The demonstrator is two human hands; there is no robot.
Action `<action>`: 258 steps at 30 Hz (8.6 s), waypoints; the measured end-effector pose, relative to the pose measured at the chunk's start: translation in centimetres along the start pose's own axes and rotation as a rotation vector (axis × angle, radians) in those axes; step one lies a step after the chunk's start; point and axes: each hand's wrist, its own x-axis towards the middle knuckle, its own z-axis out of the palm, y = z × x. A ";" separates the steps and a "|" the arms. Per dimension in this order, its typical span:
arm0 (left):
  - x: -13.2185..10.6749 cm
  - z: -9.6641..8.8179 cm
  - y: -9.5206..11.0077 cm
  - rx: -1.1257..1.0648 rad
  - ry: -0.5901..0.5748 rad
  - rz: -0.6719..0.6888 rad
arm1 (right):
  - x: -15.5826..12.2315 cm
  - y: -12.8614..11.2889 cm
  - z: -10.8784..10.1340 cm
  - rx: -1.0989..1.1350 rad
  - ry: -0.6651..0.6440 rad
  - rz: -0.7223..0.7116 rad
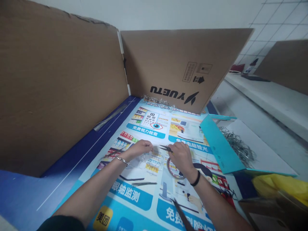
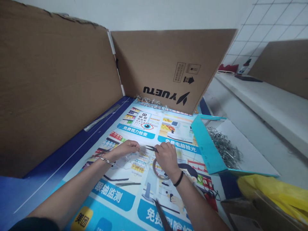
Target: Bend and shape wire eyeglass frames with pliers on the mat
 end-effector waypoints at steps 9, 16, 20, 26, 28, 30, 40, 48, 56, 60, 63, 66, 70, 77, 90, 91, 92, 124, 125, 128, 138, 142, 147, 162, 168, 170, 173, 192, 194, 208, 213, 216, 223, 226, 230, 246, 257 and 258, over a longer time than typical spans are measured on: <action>0.1 -0.2 -0.5 0.031 -0.035 0.012 | 0.0 0.1 0.4 -0.039 -0.056 -0.036; 0.1 0.2 -0.5 0.073 0.037 0.026 | 0.0 -0.1 -0.9 -0.163 -0.035 -0.115; -0.1 0.7 0.0 0.157 0.127 0.017 | 0.1 -0.5 -1.7 -0.249 -0.034 -0.155; -0.5 1.4 0.4 0.258 0.232 0.012 | 0.3 -0.9 -2.2 -0.203 -0.130 -0.086; -0.6 1.7 0.3 0.271 0.273 -0.007 | 0.4 -1.1 -2.2 -0.169 -0.171 -0.041; -0.6 1.9 0.1 0.275 0.303 -0.025 | 0.4 -1.2 -2.3 -0.152 -0.199 -0.004; -0.7 1.8 0.6 0.496 0.217 -0.024 | 0.8 -0.8 -2.9 -0.176 -0.322 0.054; 0.2 0.8 0.0 0.513 0.171 0.252 | 1.1 -0.4 -2.8 -0.165 -0.409 0.048; 1.1 2.0 -0.2 0.392 0.172 0.444 | 1.0 -0.6 -2.8 -0.136 -0.405 0.018; 0.7 2.1 -0.5 0.425 0.187 0.494 | 0.9 -0.7 -2.5 -0.128 -0.401 0.007; 0.4 2.1 -0.8 0.448 0.223 0.477 | 0.9 -0.7 -2.5 -0.131 -0.396 0.012; 0.2 2.1 -1.0 0.407 0.304 0.436 | 1.0 -0.7 -2.8 -0.135 -0.389 0.042; 0.0 2.2 -1.1 0.309 0.475 0.346 | 1.1 -0.7 -3.1 -0.159 -0.364 0.060; -0.3 3.2 -1.0 0.208 0.520 0.342 | 0.8 -0.8 -3.1 -0.253 -0.362 -0.012; -0.6 3.9 -0.9 0.272 0.471 0.428 | 1.0 -1.6 -3.4 -0.266 -0.410 -0.044; -0.6 3.8 -0.9 0.279 0.476 0.426 | 1.1 -1.6 -3.5 -0.271 -0.411 -0.035; -0.6 3.8 -0.9 0.284 0.488 0.421 | 1.2 -1.5 -3.7 -0.276 -0.413 -0.026; -1.2 4.0 -0.2 0.492 0.489 0.428 | 1.5 -1.3 -5.1 -0.255 -0.574 -0.019; -1.2 4.1 -0.2 0.492 0.487 0.426 | 1.5 -1.3 -5.0 -0.253 -0.569 -0.017; -1.1 4.1 -0.2 0.485 0.478 0.424 | 1.6 -1.4 -4.9 -0.240 -0.558 -0.016; -0.5 3.9 -0.3 0.238 0.402 0.522 | 1.9 -2.0 -4.6 -0.250 -0.544 -0.004; -0.4 3.9 -0.5 0.176 0.368 0.502 | 1.7 -2.0 -4.4 -0.249 -0.509 -0.016; -0.3 3.9 -0.5 0.070 0.348 0.481 | 1.6 -2.2 -4.4 -0.236 -0.473 -0.020; -0.2 3.8 -0.5 0.235 0.282 0.497 | 1.5 -2.6 -4.4 -0.207 -0.456 -0.047; -0.2 3.6 -0.4 0.088 0.320 0.497 | 1.5 -2.7 -4.4 -0.195 -0.461 -0.047; -0.2 3.7 -0.4 0.071 0.333 0.506 | 1.4 -2.7 -4.4 -0.188 -0.455 -0.043; -0.3 3.8 -0.3 0.078 0.352 0.505 | 1.4 -2.7 -4.4 -0.186 -0.438 -0.045; -1.0 3.9 -0.3 0.465 0.326 0.574 | 1.3 -2.7 -4.5 -0.159 -0.434 -0.039; -1.0 3.9 -0.3 0.489 0.337 0.568 | 1.3 -2.7 -4.4 -0.152 -0.439 -0.032; -0.9 3.8 -0.7 0.512 0.306 0.527 | 1.0 -2.5 -4.5 -0.174 -0.495 -0.036; -0.9 3.7 -0.7 0.486 0.307 0.515 | 1.1 -2.3 -4.9 -0.195 -0.507 -0.032; -0.9 3.8 -0.6 0.438 0.323 0.496 | 1.2 -2.2 -5.1 -0.205 -0.533 -0.031; -0.2 3.5 -0.7 0.166 0.455 0.393 | 1.5 -2.2 -6.4 -0.231 -0.486 -0.008; -0.2 3.3 -0.5 -0.019 0.536 0.344 | 1.7 -2.1 -6.9 -0.227 -0.434 0.001; -0.4 3.4 -0.1 -0.187 0.617 0.329 | 1.7 -1.7 -6.4 -0.113 -0.279 0.053; -0.7 4.7 -0.2 -0.243 0.644 0.352 | 0.9 -2.8 -3.9 0.565 -0.253 0.325; -0.7 4.7 -0.3 -0.243 0.619 0.339 | 0.8 -3.2 -3.4 0.519 -0.271 0.371; -0.6 4.7 -0.3 -0.244 0.617 0.341 | 0.8 -3.2 -3.3 0.514 -0.270 0.370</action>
